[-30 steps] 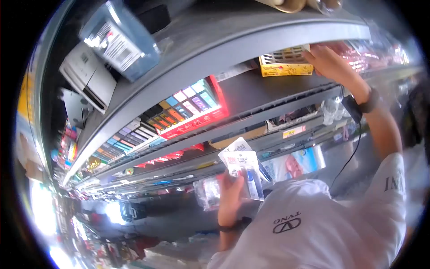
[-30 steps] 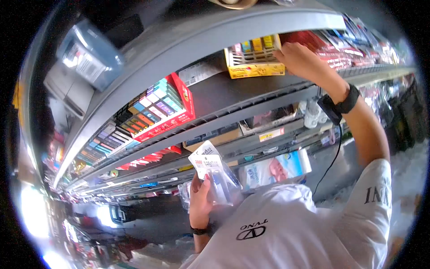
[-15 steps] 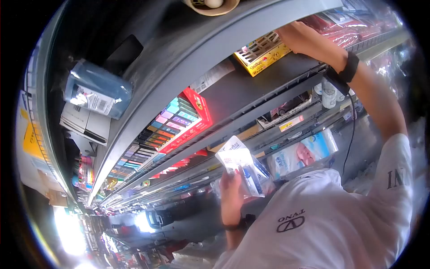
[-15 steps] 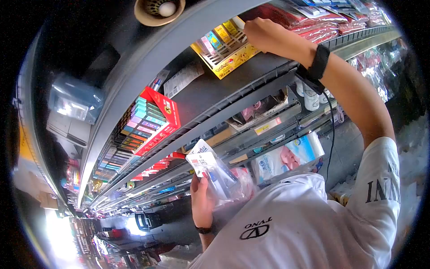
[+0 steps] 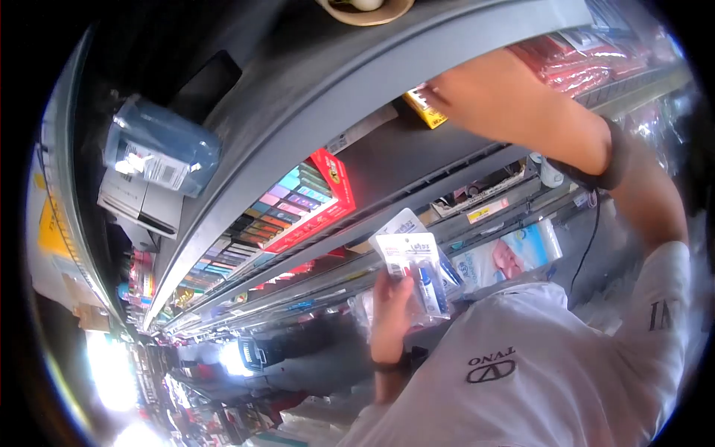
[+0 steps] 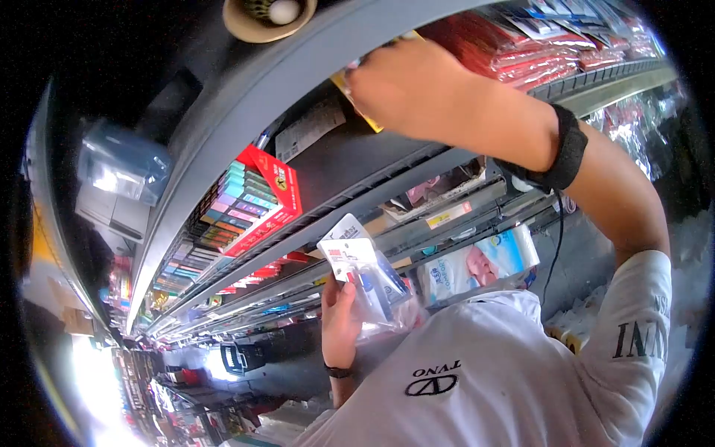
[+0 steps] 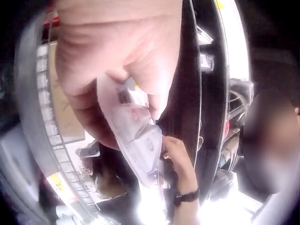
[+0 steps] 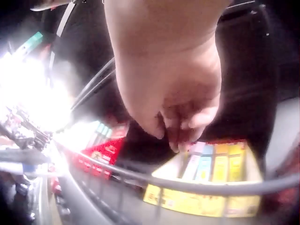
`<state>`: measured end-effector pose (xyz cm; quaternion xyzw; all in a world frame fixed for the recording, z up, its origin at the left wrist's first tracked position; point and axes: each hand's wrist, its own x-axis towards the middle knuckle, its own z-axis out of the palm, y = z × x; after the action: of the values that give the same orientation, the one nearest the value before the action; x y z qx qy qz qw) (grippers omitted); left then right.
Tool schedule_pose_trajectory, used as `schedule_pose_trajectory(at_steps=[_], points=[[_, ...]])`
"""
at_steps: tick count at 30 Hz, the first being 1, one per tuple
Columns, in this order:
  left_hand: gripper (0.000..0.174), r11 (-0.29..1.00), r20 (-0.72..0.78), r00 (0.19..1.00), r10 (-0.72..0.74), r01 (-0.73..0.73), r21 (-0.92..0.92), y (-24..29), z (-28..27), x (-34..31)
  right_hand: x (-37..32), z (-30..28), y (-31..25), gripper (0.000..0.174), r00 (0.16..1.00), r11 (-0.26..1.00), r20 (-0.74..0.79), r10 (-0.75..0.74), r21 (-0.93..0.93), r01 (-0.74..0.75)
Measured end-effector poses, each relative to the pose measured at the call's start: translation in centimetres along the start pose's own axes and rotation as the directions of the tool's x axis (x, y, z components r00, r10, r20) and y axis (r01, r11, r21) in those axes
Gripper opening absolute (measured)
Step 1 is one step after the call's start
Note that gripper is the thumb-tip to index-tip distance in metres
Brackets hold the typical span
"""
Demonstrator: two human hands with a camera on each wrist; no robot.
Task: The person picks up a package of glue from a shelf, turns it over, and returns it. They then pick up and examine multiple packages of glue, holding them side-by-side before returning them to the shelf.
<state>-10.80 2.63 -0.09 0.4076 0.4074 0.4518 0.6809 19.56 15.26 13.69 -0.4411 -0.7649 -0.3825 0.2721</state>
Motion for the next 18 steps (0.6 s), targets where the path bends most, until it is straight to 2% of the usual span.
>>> schedule_pose_trajectory(at_steps=[2,4,5,8,10,13,16,18], points=[[0.048,0.999,0.021,1.0,-0.007,0.007,0.039,-0.5,-1.0,0.3,1.3,-0.2,-2.0,0.015,0.984,0.98,0.175,-0.046,0.198,0.01],[0.048,0.999,-0.02,1.0,-0.015,0.016,0.032,-0.7,-1.6,0.1,2.4,-0.6,-3.3,0.015,0.958,0.96,0.199,-0.209,0.23,0.161],[0.048,0.999,-0.023,0.999,-0.022,0.023,0.042,-0.4,-1.6,-0.2,3.1,-0.1,-3.8,0.016,0.941,0.944,0.28,-0.19,0.316,0.096],[0.047,1.0,-0.039,0.999,-0.026,0.025,-0.012,-0.3,-2.0,-1.1,3.9,2.4,-4.1,0.016,0.89,0.933,0.403,-0.214,0.354,0.064],[0.045,0.999,-0.028,0.999,-0.018,0.017,-0.036,-0.5,-2.8,-1.5,5.0,2.3,-4.3,0.018,0.809,0.92,0.552,-0.204,0.39,-0.035],[0.041,1.0,-0.012,1.0,-0.006,0.005,-0.031,-0.7,-4.2,-1.8,4.7,3.6,-3.9,0.018,0.81,0.909,0.507,-0.296,0.41,0.076],[0.039,0.999,-0.042,0.999,-0.013,0.011,-0.051,-0.6,-4.9,-2.0,4.7,4.4,-4.2,0.017,0.745,0.941,0.583,-0.323,0.285,0.185],[0.039,0.999,-0.038,0.999,-0.011,0.01,-0.041,-1.0,-5.6,-2.0,4.6,4.9,-4.2,0.015,0.712,0.952,0.634,-0.304,0.224,0.207]])
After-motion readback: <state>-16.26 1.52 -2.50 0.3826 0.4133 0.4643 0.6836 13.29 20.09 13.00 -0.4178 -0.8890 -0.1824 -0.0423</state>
